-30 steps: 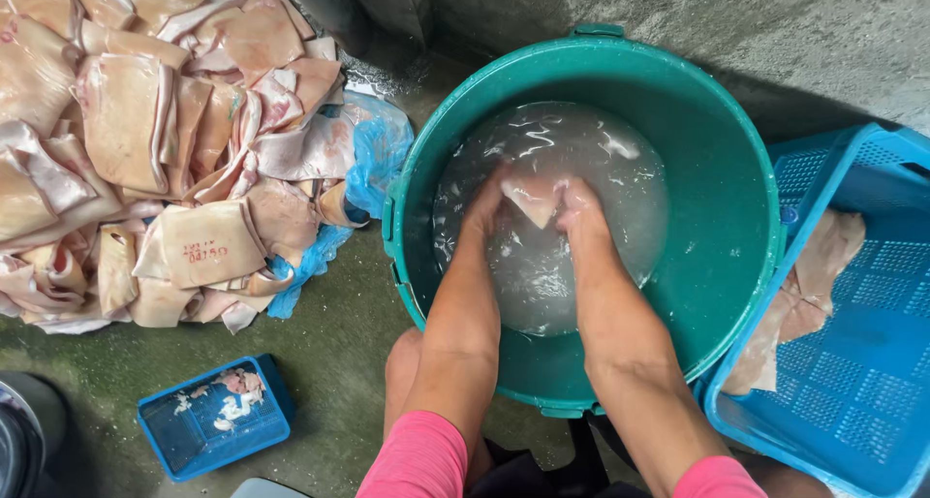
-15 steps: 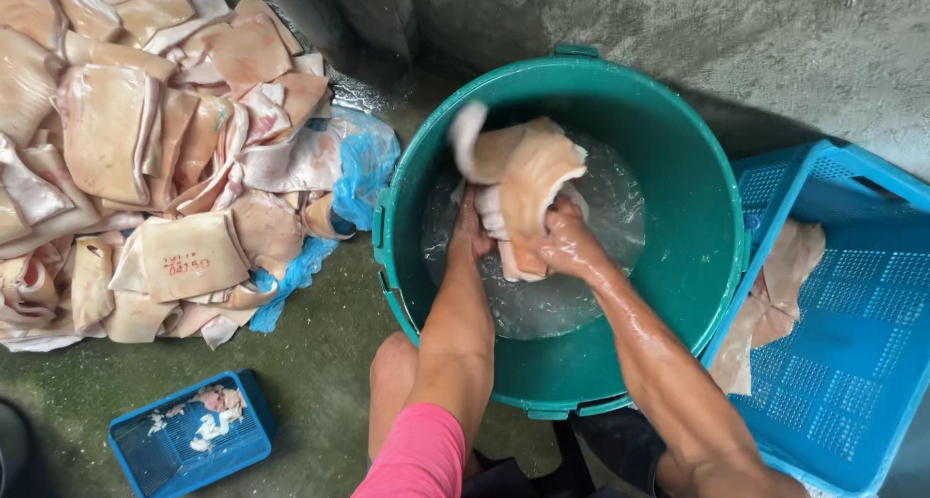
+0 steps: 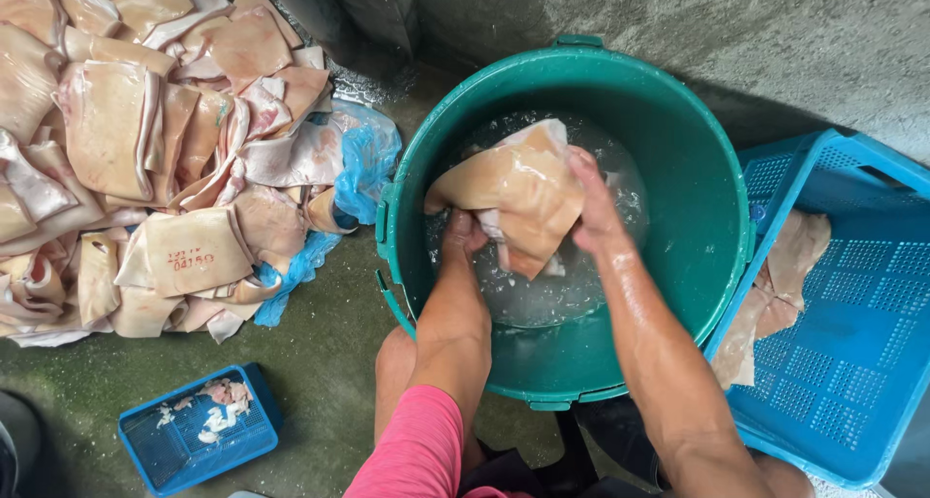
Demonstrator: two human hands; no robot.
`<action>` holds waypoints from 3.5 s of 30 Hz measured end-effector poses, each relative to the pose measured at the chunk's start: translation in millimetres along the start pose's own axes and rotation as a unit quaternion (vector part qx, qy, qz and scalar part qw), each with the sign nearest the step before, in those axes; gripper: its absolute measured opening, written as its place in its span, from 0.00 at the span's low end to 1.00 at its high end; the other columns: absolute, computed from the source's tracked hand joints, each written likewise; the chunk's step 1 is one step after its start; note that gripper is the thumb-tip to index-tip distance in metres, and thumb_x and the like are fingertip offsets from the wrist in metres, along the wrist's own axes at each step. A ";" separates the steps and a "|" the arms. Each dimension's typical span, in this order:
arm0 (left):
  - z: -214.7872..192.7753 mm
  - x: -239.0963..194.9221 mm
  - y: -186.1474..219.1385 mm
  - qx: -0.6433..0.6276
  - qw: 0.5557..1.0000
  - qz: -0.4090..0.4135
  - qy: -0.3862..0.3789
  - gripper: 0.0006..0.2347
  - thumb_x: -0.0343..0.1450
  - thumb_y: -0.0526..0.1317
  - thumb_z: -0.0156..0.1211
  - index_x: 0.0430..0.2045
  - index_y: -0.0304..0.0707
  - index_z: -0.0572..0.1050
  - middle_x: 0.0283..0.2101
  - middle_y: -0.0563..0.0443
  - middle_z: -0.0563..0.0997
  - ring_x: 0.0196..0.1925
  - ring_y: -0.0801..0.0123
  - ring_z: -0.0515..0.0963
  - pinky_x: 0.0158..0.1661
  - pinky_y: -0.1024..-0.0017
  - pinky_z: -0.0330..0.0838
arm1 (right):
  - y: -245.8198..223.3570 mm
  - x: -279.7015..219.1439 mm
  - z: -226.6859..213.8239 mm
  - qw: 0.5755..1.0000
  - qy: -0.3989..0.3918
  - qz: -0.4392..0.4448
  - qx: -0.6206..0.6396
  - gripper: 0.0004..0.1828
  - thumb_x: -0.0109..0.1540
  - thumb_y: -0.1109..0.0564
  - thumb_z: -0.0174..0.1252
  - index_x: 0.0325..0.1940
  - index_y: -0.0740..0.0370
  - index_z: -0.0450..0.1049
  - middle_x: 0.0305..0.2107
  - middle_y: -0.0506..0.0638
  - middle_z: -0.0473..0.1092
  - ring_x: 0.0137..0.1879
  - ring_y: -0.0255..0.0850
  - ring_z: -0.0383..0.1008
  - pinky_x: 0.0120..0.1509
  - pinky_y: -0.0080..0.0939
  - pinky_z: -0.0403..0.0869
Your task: The person washes large, flat pieces of raw meat by hand in a green bucket filled with water. They scrub the surface of each piece, rinse it, and then place it into a blue plastic basket. The process is repeated for multiple pieces taken from a pile on the floor.
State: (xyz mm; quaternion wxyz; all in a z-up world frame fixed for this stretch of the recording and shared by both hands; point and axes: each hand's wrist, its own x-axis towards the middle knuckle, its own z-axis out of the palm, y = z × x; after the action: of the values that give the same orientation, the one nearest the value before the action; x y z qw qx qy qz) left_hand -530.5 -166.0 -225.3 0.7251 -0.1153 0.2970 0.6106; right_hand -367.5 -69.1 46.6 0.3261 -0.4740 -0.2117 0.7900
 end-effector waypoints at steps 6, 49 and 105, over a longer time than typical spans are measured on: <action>25.0 17.1 17.9 0.054 0.997 0.003 -0.053 0.28 0.67 0.48 0.71 0.59 0.33 0.72 0.62 0.45 0.76 0.63 0.61 0.76 0.63 0.62 0.70 | -20.5 -17.1 -7.7 0.896 0.093 -0.123 -0.417 0.39 0.52 0.48 0.72 0.63 0.63 0.66 0.58 0.62 0.65 0.64 0.48 0.69 0.67 0.48 0.71; 214.3 -89.6 30.0 0.169 0.976 -0.137 -0.030 0.33 0.64 0.81 0.40 0.14 0.51 0.67 0.13 0.63 0.59 0.11 0.79 0.56 0.14 0.79 0.45 | 5.7 15.0 -26.3 0.992 0.028 -0.121 -0.016 0.37 0.53 0.72 0.52 0.67 0.54 0.68 0.50 0.52 0.73 0.50 0.44 0.78 0.48 0.42 0.81; 34.6 -15.4 -5.1 0.055 0.994 -0.098 -0.001 0.23 0.73 0.53 0.50 0.50 0.31 0.75 0.49 0.39 0.82 0.48 0.55 0.83 0.51 0.58 0.78 | 111.9 60.3 -63.4 0.591 -0.135 -0.286 -0.742 0.32 0.67 0.43 0.49 0.74 0.56 0.63 0.72 0.62 0.56 0.76 0.61 0.51 0.74 0.65 0.55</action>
State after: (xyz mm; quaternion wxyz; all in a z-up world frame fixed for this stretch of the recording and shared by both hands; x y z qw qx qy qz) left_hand -516.8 -161.5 -189.9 0.7872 -0.1029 0.3164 0.5192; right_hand -366.9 -102.3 -91.4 0.0380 -0.3547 -0.8910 0.2807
